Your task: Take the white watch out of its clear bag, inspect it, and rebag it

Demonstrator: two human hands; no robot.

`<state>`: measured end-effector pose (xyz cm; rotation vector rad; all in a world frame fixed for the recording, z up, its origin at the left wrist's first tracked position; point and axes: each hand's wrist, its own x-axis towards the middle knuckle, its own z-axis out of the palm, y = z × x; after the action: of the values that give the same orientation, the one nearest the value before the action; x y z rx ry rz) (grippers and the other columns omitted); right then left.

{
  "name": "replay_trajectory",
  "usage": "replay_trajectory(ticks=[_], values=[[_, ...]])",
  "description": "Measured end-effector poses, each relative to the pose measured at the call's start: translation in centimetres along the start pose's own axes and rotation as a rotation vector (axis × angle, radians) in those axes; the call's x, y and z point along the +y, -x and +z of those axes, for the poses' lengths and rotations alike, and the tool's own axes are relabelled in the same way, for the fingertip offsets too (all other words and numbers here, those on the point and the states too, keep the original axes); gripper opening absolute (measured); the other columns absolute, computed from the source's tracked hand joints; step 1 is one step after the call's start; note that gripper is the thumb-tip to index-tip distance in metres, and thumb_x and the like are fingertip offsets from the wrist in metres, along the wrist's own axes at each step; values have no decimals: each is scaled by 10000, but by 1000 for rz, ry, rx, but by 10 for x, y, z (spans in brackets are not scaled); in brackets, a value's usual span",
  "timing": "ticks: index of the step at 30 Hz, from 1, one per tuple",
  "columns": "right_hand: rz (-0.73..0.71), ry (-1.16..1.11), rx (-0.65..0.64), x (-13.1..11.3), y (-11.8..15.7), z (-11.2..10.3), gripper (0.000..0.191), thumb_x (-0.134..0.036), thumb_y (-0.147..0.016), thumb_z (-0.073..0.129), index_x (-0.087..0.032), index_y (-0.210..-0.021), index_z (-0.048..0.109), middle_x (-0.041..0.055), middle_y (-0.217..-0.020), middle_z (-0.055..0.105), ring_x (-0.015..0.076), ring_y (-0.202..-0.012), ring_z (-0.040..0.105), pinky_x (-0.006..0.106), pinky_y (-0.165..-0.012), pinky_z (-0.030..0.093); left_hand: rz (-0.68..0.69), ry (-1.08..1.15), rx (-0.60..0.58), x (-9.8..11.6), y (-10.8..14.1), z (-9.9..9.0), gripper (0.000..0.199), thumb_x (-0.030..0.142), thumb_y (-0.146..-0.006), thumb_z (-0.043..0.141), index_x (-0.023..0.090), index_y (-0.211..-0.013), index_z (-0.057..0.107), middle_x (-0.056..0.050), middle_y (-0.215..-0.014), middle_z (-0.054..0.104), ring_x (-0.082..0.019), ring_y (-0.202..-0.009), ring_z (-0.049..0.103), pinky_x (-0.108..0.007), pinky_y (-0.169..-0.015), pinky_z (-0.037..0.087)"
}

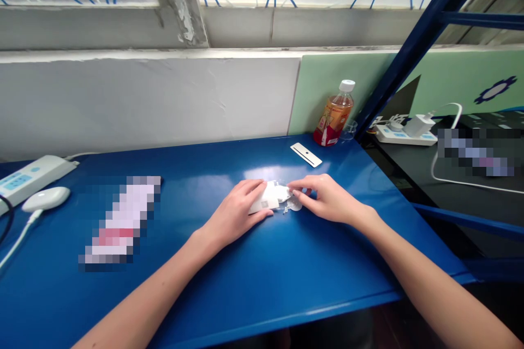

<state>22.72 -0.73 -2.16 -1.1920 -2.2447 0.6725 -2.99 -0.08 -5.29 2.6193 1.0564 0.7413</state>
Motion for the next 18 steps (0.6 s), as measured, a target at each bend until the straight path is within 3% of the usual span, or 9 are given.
replay_trajectory(ticks=[6,11,15,18], values=[[82,-70,-57,-4,2,10,501,-157,-854,516,-172,-1354,546,65,-1081,755,167,-670,650,291,-620,479,3,10,16,0,1,3,466,353,-894,657,192,-1316,541,-153,-1306,593,-305,-1209,558,-489,-993,496],[85,-119,-111,-6,3,15,649,-156,-855,500,-157,-1487,354,102,-1228,695,160,-606,607,325,-629,489,9,20,10,0,0,3,461,342,-904,651,190,-1321,528,-153,-1310,586,-304,-1223,540,-490,-1002,485],[76,-148,-135,-5,4,16,668,-151,-862,485,-148,-1507,310,130,-1278,661,219,-823,678,359,-720,510,16,-18,-19,0,0,3,458,386,-935,596,168,-1330,519,-166,-1326,579,-305,-1232,538,-512,-1042,442],[61,-146,-142,-4,4,16,673,-137,-858,492,-157,-1506,311,128,-1289,654,240,-957,673,369,-773,519,1,-110,-98,2,1,3,507,432,-977,504,120,-1375,476,-195,-1395,530,-311,-1312,483,-544,-1127,319]])
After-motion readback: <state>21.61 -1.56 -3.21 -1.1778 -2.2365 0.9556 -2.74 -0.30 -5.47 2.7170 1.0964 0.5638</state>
